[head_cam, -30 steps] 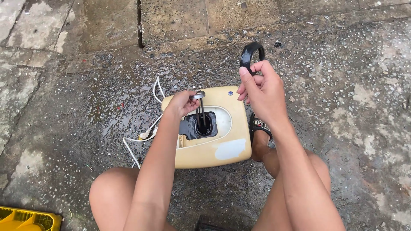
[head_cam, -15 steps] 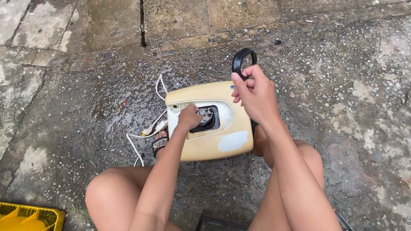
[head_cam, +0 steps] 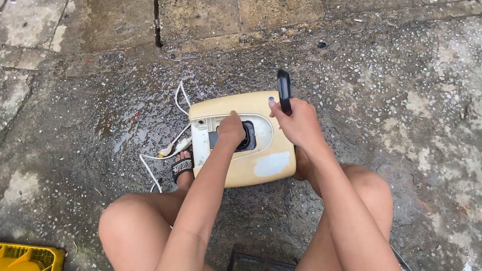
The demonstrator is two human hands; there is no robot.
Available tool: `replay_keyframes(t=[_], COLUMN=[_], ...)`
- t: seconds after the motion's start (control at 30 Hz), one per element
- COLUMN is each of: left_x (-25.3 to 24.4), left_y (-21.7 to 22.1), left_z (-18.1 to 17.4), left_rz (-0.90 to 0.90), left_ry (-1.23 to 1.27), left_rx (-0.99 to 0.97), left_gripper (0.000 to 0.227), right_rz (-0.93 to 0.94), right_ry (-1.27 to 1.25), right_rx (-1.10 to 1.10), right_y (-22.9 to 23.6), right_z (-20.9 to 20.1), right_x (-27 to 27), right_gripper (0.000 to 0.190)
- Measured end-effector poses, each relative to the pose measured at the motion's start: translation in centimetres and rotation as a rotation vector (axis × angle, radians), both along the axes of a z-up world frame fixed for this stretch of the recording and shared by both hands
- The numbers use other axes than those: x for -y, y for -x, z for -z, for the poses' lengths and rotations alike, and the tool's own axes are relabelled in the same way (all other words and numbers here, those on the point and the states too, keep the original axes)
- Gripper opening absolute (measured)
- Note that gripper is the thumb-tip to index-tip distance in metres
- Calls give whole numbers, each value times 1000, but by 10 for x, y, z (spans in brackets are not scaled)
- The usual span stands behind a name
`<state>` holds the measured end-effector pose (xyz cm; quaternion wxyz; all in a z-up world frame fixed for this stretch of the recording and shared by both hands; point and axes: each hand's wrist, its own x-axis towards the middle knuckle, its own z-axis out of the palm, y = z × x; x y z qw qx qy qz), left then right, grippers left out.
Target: Cleaning and reassembling the internal components of a water heater appliance
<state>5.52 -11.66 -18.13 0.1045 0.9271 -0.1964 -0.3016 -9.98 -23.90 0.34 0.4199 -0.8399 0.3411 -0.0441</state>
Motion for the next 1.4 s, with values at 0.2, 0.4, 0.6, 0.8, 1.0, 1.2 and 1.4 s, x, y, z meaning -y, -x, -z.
replay_keyframes(t=[0.2, 0.4, 0.6, 0.8, 1.0, 1.2, 1.4], left_x=[-38, -48, -54, -59, -63, -79, -82], left_y=[16, 27, 29, 48, 50, 46, 45], left_z=[10, -28, -9, -21, 30, -4, -10], left_rz=[-262, -338, -429, -438, -307, -328, -324], left_ry=[191, 263, 380, 427, 245, 414, 545], left_rx=[-58, -94, -156, -93, 25, 71, 89], left_gripper=[52, 40, 34, 42, 36, 15, 21], right_rz=[-89, -302, -458, -542, -580, -590, -612], right_ry=[-3, 205, 468, 557, 713, 718, 670], right_rx=[-190, -325, -464, -502, -580, -571, -491], right_y=[-30, -42, -60, -83, -99, -88, -79], right_z=[86, 134, 139, 177, 198, 184, 169], right_x=[-24, -49, -66, -54, -63, -71, -65], right_gripper=[32, 28, 27, 25, 22, 28, 24])
